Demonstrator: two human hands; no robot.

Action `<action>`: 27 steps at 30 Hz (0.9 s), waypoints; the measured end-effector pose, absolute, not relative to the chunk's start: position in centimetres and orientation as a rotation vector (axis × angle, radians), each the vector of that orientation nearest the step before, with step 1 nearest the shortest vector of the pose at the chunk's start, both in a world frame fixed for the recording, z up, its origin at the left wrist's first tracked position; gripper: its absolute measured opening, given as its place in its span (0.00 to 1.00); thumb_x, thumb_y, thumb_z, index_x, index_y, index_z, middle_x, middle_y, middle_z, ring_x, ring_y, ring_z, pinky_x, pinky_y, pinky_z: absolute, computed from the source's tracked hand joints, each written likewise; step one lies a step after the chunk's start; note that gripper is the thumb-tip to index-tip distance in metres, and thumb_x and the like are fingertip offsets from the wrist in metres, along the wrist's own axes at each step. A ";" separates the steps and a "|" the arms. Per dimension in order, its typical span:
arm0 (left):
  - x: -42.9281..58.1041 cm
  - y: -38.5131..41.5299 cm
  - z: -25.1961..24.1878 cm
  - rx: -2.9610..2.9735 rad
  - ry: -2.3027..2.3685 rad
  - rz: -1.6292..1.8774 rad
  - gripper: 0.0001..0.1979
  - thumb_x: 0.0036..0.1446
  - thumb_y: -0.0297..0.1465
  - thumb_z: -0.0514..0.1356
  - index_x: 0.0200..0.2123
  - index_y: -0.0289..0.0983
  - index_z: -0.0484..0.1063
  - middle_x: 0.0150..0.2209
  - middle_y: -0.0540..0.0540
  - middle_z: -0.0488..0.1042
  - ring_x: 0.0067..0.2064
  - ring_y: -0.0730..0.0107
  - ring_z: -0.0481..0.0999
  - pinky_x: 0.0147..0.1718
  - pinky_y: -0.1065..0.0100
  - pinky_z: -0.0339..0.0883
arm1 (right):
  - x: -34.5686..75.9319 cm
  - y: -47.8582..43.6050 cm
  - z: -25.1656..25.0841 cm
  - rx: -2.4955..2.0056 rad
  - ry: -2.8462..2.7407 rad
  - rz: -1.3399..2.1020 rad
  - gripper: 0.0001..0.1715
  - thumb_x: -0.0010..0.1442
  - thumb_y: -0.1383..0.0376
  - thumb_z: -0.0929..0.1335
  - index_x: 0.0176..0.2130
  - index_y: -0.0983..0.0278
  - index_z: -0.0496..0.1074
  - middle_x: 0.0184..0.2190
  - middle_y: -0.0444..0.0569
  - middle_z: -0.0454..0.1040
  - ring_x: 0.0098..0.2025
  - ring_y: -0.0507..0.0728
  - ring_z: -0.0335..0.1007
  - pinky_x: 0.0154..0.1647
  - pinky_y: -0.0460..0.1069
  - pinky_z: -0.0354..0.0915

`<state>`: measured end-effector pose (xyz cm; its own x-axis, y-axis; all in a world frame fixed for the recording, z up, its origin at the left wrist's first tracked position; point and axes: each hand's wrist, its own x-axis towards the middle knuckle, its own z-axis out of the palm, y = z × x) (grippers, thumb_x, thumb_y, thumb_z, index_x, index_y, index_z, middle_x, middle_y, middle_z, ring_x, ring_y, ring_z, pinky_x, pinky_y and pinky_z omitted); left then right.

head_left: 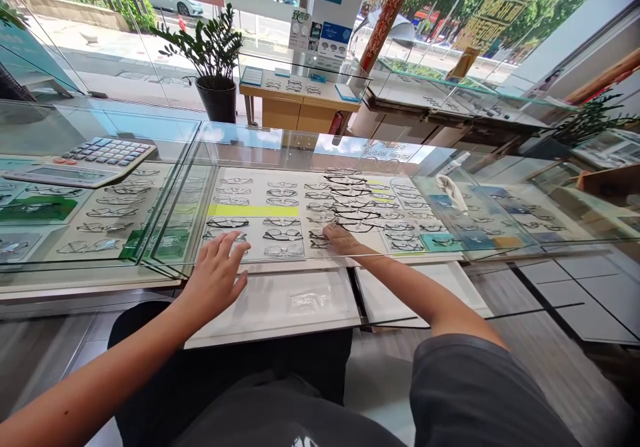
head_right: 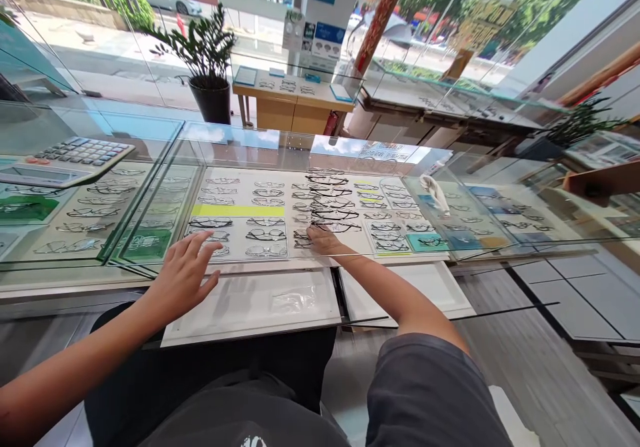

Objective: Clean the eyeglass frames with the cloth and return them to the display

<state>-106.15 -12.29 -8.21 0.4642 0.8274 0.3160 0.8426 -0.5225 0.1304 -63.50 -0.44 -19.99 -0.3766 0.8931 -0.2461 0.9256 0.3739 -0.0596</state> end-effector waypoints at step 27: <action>-107.1 -11.1 -7.6 -2.724 -1.616 -0.662 0.23 0.72 0.28 0.48 0.62 0.37 0.76 0.70 0.35 0.74 0.73 0.43 0.69 0.70 0.42 0.63 | -74.4 -11.4 -4.8 0.983 2.396 -1.096 0.13 0.56 0.69 0.74 0.38 0.58 0.67 0.37 0.46 0.72 0.42 0.59 0.68 0.39 0.49 0.57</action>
